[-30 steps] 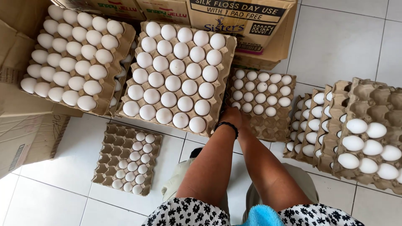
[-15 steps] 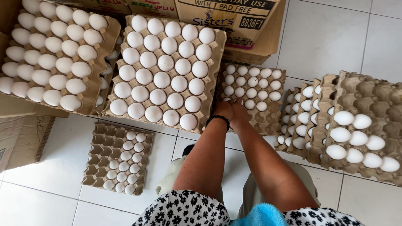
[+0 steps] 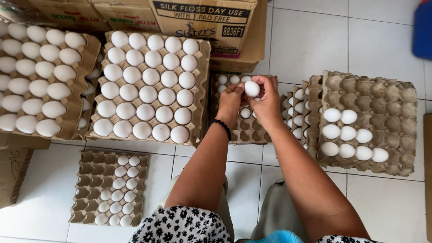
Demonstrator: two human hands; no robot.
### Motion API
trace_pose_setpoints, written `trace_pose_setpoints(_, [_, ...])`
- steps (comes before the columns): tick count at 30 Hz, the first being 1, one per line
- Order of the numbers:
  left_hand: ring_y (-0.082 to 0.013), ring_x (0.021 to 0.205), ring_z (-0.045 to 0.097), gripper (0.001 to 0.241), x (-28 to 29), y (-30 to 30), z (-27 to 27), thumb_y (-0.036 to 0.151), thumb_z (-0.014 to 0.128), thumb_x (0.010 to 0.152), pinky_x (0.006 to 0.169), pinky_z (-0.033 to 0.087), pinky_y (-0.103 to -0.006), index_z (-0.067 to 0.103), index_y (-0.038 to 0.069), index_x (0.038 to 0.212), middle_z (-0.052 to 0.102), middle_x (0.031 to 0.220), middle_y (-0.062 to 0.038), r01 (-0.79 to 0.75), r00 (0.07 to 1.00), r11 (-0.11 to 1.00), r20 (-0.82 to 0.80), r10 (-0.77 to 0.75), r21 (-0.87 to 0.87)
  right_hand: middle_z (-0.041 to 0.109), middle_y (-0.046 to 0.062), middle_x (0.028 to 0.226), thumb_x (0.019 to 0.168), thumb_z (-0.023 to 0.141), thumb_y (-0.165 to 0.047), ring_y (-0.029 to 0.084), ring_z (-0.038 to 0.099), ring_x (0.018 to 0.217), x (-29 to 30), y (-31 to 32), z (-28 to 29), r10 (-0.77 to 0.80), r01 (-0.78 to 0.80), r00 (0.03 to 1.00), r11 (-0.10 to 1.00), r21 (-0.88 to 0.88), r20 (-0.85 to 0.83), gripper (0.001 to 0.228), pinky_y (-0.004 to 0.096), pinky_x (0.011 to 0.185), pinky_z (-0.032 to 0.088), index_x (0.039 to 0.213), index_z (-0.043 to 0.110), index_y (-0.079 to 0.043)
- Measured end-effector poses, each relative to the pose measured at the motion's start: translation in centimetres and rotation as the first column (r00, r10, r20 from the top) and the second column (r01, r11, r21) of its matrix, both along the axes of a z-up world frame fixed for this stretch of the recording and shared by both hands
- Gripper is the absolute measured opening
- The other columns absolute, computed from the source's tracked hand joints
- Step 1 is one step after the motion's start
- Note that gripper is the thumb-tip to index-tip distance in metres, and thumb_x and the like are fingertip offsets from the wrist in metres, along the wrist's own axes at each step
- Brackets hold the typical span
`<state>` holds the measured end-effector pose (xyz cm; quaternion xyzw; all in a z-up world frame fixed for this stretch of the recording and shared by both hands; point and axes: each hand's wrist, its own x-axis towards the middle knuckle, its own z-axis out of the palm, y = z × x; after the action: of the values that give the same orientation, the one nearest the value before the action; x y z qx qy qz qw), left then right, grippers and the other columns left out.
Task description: Checking eggs for damage and arranging them into cardboard trays.
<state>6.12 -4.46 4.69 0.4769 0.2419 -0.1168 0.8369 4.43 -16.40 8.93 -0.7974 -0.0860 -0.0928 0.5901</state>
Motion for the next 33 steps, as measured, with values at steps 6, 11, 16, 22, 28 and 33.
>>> trace_pose_setpoints(6, [-0.011, 0.087, 0.061, 0.027, -0.7, -1.5, 5.6, 0.017, 0.058, 0.105, 0.081, 0.053, -0.0297, 0.07, 0.003, 0.126, 0.071, 0.105, -0.002, 0.123, 0.959, 0.917, 0.284, -0.011, -0.38, 0.043, 0.009, 0.133, 0.083, 0.078, 0.016, 0.021, 0.057, 0.124, -2.4, -1.3, 9.3, -0.023, 0.042, 0.973, 0.996, -0.08, 0.23, 0.061, 0.034, 0.107, 0.057, 0.132, 0.05, -0.007])
trace_pose_setpoints(11, [-0.0152, 0.109, 0.061, 0.032, -1.7, -2.2, 9.9, 0.018, 0.058, 0.107, 0.097, 0.052, -0.0326, 0.064, 0.002, 0.134, 0.069, 0.122, -0.005, 0.278, 0.912, 0.833, 0.404, -0.072, -0.479, 0.048, 0.009, 0.132, 0.084, 0.086, 0.007, 0.022, 0.058, 0.125, -3.9, -3.3, 12.4, -0.058, 0.13, 0.927, 0.976, -0.173, 0.37, 0.062, 0.035, 0.107, 0.054, 0.132, 0.05, -0.009])
trace_pose_setpoints(16, [-0.018, 0.12, 0.06, 0.037, -2.1, -3.4, 10.8, 0.018, 0.058, 0.109, 0.104, 0.051, -0.0352, 0.059, 0.001, 0.142, 0.065, 0.13, -0.007, 0.371, 0.885, 0.761, 0.451, -0.116, -0.532, 0.06, 0.009, 0.13, 0.085, 0.089, 0.002, 0.021, 0.061, 0.123, -5.0, -6.1, 13.8, -0.067, 0.13, 0.926, 0.981, -0.147, 0.372, 0.062, 0.035, 0.109, 0.051, 0.132, 0.051, -0.01])
trace_pose_setpoints(22, [-0.0193, 0.119, 0.062, 0.037, -2.5, -5.7, 11.5, 0.019, 0.06, 0.108, 0.105, 0.053, -0.0379, 0.06, 0.0, 0.14, 0.067, 0.13, -0.009, 0.419, 0.863, 0.764, 0.477, -0.168, -0.49, 0.061, 0.005, 0.133, 0.093, 0.083, -0.003, 0.016, 0.061, 0.127, -5.6, -9.9, 13.6, 0.012, -0.037, 0.987, 0.987, 0.157, 0.162, 0.054, 0.033, 0.111, 0.052, 0.135, 0.05, -0.008])
trace_pose_setpoints(28, [-0.02, 0.116, 0.066, 0.033, -3.3, -9.6, 10.9, 0.016, 0.063, 0.106, 0.1, 0.057, -0.0382, 0.064, 0.001, 0.135, 0.068, 0.126, -0.01, 0.464, 0.851, 0.777, 0.458, -0.258, -0.425, 0.065, 0.003, 0.125, 0.099, 0.075, -0.012, 0.008, 0.066, 0.11, -6.8, -14.6, 13.9, -0.025, 0.028, 0.999, 0.993, 0.118, -0.03, 0.035, 0.025, 0.094, 0.057, 0.131, 0.061, -0.007])
trace_pose_setpoints(33, [-0.0165, 0.106, 0.067, 0.026, -5.4, -13.7, 10.8, 0.008, 0.063, 0.106, 0.089, 0.06, -0.0324, 0.068, -0.001, 0.13, 0.069, 0.123, -0.01, 0.525, 0.761, 0.839, 0.52, -0.389, -0.142, 0.073, 0.002, 0.087, 0.097, 0.069, -0.026, 0.006, 0.067, 0.071, -8.2, -19.7, 16.3, -0.116, 0.157, 0.851, 0.987, 0.036, -0.512, 0.032, 0.022, 0.056, 0.055, 0.123, 0.07, -0.009])
